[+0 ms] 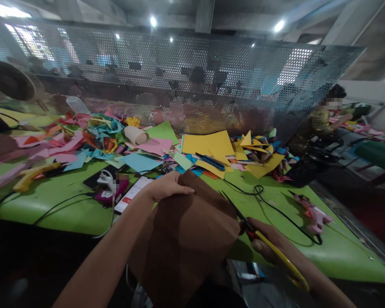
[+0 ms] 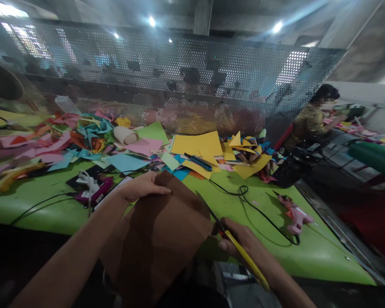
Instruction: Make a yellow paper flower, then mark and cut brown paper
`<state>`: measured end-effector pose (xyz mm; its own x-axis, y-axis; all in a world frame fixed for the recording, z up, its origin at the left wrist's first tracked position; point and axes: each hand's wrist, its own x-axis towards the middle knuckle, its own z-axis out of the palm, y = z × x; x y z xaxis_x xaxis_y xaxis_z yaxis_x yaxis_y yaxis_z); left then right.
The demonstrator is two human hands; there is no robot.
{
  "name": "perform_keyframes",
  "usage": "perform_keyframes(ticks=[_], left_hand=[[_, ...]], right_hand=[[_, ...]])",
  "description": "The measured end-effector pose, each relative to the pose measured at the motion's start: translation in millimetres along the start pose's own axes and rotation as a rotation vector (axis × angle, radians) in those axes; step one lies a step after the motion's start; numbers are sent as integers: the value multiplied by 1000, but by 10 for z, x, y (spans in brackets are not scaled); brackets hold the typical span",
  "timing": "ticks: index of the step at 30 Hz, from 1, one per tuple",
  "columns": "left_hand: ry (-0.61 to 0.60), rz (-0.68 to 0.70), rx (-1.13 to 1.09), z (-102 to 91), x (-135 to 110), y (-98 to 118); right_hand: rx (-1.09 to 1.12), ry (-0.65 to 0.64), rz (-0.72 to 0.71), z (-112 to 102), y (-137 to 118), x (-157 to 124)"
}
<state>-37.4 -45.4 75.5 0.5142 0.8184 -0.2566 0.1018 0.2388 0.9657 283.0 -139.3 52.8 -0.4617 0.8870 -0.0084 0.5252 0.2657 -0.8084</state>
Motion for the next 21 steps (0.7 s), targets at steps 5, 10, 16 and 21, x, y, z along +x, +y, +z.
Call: perform_keyframes(ticks=[5,10,16,21], left_hand=[[-13,4,-18,2,2,4],[-40,15,-14,-35,12,-37],[-117,-37,59,39,38,-36],[-262,-36,183,228,185,-33]], right_hand=[[58,-38,67,23,98,44],[23,-24,45,-15,103,34],[79,49,52,-81,4,120],[340,96,106,57,-171,410]])
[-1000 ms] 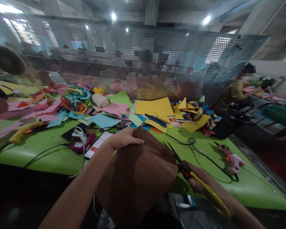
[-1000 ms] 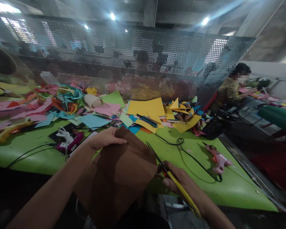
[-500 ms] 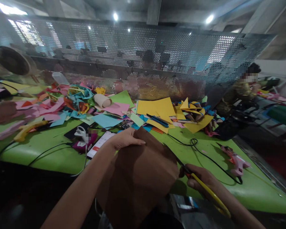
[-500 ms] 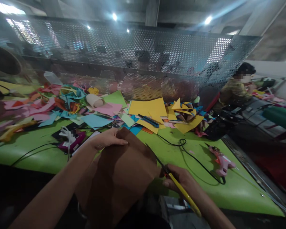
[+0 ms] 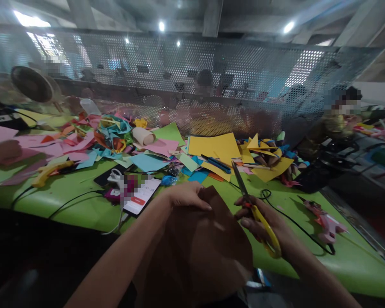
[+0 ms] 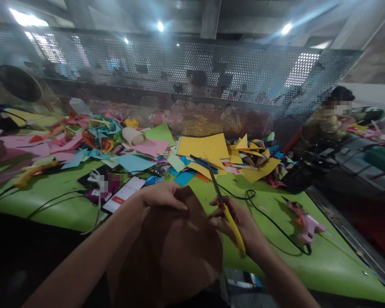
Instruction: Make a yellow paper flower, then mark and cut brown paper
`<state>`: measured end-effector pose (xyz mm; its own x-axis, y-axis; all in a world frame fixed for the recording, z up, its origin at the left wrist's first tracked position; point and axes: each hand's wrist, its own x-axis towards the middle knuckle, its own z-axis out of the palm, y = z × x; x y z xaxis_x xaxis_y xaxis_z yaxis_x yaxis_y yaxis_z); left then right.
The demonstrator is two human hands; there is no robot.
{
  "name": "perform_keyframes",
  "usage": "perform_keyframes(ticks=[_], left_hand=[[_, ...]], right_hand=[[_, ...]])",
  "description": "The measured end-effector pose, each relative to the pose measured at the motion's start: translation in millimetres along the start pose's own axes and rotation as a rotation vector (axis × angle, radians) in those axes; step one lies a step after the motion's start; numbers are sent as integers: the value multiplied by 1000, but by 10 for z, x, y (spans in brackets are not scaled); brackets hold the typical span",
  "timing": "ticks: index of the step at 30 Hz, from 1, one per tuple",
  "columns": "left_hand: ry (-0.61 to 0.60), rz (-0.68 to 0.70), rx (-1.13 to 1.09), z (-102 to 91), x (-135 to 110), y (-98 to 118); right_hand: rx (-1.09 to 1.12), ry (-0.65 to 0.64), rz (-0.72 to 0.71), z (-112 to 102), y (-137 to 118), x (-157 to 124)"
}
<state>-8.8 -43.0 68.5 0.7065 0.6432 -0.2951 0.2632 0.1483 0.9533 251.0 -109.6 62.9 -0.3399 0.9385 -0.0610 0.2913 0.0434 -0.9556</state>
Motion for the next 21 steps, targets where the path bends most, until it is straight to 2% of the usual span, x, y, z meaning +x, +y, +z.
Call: perform_keyframes(ticks=[3,5,8,11,13,18,21], left_hand=[[-4,-5,120,34,66,17],[40,14,176,9,47,12],[143,38,203,-72,-52,-30],[208,55,200,-136,-150,-90],[226,50,194,-153,-188,-117],[246,16,126,-166,-248,-115],[247,5,77,-181,-272,-110]], right_hand=[[143,57,16,137,5,127],[203,135,30,175,33,167],[247,255,28,162,79,173],[213,287,11,120,113,134],[131,250,5,79,130,76],[-79,25,13,-93,166,-176],[-172,-18,68,-150,156,-306]])
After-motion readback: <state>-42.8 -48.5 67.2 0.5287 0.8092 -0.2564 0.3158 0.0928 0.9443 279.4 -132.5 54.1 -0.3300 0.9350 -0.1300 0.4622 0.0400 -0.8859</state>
